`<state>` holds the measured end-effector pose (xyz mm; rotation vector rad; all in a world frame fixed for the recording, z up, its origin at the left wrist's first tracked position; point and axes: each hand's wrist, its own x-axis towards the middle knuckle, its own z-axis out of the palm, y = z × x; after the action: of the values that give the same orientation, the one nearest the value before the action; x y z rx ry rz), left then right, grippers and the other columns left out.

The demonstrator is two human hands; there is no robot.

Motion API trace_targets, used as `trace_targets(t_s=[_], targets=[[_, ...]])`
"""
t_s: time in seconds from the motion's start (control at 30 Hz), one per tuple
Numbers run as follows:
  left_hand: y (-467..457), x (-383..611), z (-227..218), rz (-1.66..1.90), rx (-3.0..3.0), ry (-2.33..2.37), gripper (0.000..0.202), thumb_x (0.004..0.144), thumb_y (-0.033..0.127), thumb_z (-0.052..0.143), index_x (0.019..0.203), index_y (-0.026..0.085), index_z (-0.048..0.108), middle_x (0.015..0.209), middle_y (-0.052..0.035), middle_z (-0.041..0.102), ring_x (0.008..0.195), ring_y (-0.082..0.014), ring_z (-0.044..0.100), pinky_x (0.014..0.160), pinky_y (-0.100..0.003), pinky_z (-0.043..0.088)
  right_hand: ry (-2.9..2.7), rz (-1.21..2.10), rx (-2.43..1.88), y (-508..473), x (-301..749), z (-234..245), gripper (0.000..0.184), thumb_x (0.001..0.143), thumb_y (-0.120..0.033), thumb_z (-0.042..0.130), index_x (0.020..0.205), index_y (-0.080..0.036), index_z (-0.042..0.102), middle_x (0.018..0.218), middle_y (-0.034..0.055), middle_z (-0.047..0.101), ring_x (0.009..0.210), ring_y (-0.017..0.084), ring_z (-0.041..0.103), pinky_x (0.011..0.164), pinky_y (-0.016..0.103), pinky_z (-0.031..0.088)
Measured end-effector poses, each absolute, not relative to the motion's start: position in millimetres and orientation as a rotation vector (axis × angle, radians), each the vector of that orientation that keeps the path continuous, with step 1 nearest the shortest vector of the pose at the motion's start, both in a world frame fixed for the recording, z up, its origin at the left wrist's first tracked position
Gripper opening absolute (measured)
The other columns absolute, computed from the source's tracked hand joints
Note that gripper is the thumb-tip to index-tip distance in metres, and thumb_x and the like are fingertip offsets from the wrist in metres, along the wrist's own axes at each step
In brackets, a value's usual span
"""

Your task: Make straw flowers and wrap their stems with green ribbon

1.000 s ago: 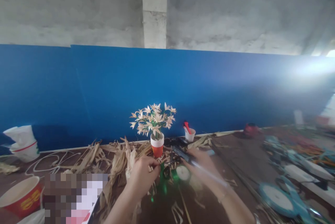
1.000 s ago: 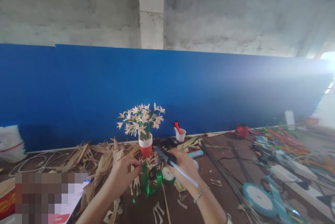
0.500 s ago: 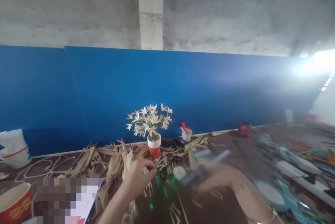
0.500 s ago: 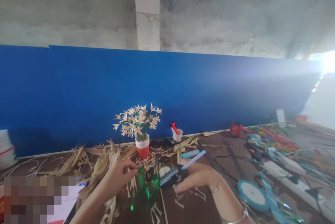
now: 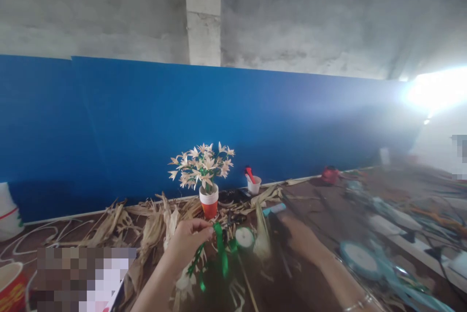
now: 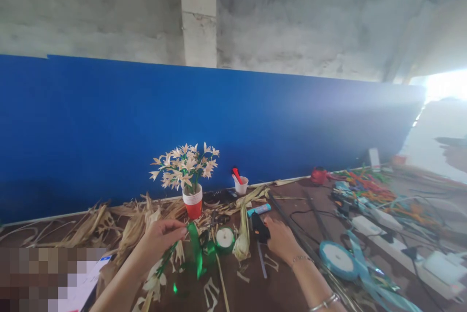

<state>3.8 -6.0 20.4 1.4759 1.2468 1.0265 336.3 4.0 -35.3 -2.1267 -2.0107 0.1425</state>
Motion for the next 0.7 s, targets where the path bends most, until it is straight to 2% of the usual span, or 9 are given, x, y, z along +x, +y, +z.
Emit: trace_targets(t_s=[0.1, 0.17, 0.23, 0.27, 0.37, 0.4, 0.43, 0.6, 0.7], targets=[[-8, 6, 20, 1.054, 1.409, 1.179, 0.020, 0.066, 0.033, 0.063, 0.066, 0.015, 0.069, 0.062, -0.0023, 0.065, 0.062, -0.0159, 0.055, 0.066, -0.029, 0.039, -1.912, 0.036, -2.159, 3, 321, -32, 0.047, 0.063, -0.002, 0.051, 0.106, -0.017, 0.062, 0.111, 0.0172, 0.062, 0.108, 0.034, 0.054, 0.089, 0.045, 0.036], [-9, 8, 19, 1.052, 1.384, 1.159, 0.021, 0.065, 0.034, 0.065, 0.068, 0.014, 0.070, 0.062, -0.0028, 0.065, 0.061, -0.0156, 0.055, 0.064, -0.029, 0.039, -1.848, 0.036, -2.009, 1, 297, -23, 0.040, 0.067, -0.004, 0.050, 0.104, -0.016, 0.063, 0.117, 0.0178, 0.059, 0.111, 0.035, 0.051, 0.093, 0.050, 0.034], [-9, 10, 18, 1.049, 1.369, 1.143, 0.022, 0.065, 0.036, 0.065, 0.067, 0.014, 0.070, 0.061, -0.0029, 0.065, 0.059, -0.0153, 0.055, 0.061, -0.028, 0.039, -1.855, 0.355, -1.609, -5, 263, -18, 0.032, 0.075, -0.012, 0.048, 0.103, -0.019, 0.062, 0.115, 0.0125, 0.061, 0.112, 0.027, 0.052, 0.097, 0.043, 0.036], [-9, 10, 17, 1.047, 1.359, 1.134, 0.022, 0.065, 0.036, 0.065, 0.067, 0.014, 0.070, 0.060, -0.0027, 0.065, 0.058, -0.0152, 0.055, 0.060, -0.028, 0.039, -1.833, 0.575, -1.406, -8, 244, -18, 0.034, 0.078, -0.018, 0.051, 0.111, -0.021, 0.058, 0.117, 0.0103, 0.060, 0.112, 0.025, 0.053, 0.096, 0.041, 0.038], [-8, 10, 15, 1.053, 1.365, 1.117, 0.023, 0.066, 0.036, 0.064, 0.069, 0.014, 0.070, 0.062, -0.0028, 0.066, 0.059, -0.0156, 0.056, 0.060, -0.027, 0.041, -1.700, 1.106, -0.988, -18, 191, -31, 0.068, 0.071, -0.019, 0.063, 0.132, -0.025, 0.034, 0.114, 0.0075, 0.062, 0.106, 0.022, 0.058, 0.087, 0.036, 0.047], [-6, 9, 14, 1.064, 1.383, 1.140, 0.023, 0.066, 0.036, 0.064, 0.070, 0.014, 0.071, 0.063, -0.0031, 0.067, 0.060, -0.0160, 0.057, 0.060, -0.027, 0.041, -1.631, 1.174, -0.954, -21, 179, -37, 0.070, 0.070, -0.018, 0.062, 0.133, -0.023, 0.030, 0.106, 0.0070, 0.065, 0.095, 0.022, 0.063, 0.079, 0.034, 0.050], [-5, 8, 13, 1.081, 1.412, 1.172, 0.024, 0.066, 0.036, 0.064, 0.071, 0.013, 0.072, 0.064, -0.0036, 0.067, 0.062, -0.0167, 0.057, 0.061, -0.027, 0.041, -1.581, 1.182, -0.965, -23, 169, -42, 0.067, 0.072, -0.017, 0.059, 0.132, -0.022, 0.029, 0.100, 0.0068, 0.066, 0.088, 0.021, 0.065, 0.074, 0.033, 0.051], [2, 7, 8, 1.173, 1.532, 1.353, 0.028, 0.066, 0.038, 0.062, 0.073, 0.013, 0.073, 0.068, -0.0055, 0.070, 0.067, -0.0206, 0.060, 0.063, -0.029, 0.043, -1.622, 0.648, -1.221, -31, 162, -48, 0.049, 0.076, -0.005, 0.044, 0.122, -0.020, 0.038, 0.103, 0.0079, 0.064, 0.091, 0.020, 0.063, 0.077, 0.030, 0.046], [4, 7, 7, 1.217, 1.531, 1.419, 0.028, 0.064, 0.037, 0.062, 0.071, 0.013, 0.074, 0.063, -0.0047, 0.070, 0.063, -0.0205, 0.060, 0.061, -0.029, 0.044, -1.759, 0.375, -1.336, -34, 168, -41, 0.021, 0.083, -0.012, 0.046, 0.100, -0.020, 0.054, 0.088, 0.0057, 0.065, 0.083, 0.021, 0.062, 0.070, 0.029, 0.043]])
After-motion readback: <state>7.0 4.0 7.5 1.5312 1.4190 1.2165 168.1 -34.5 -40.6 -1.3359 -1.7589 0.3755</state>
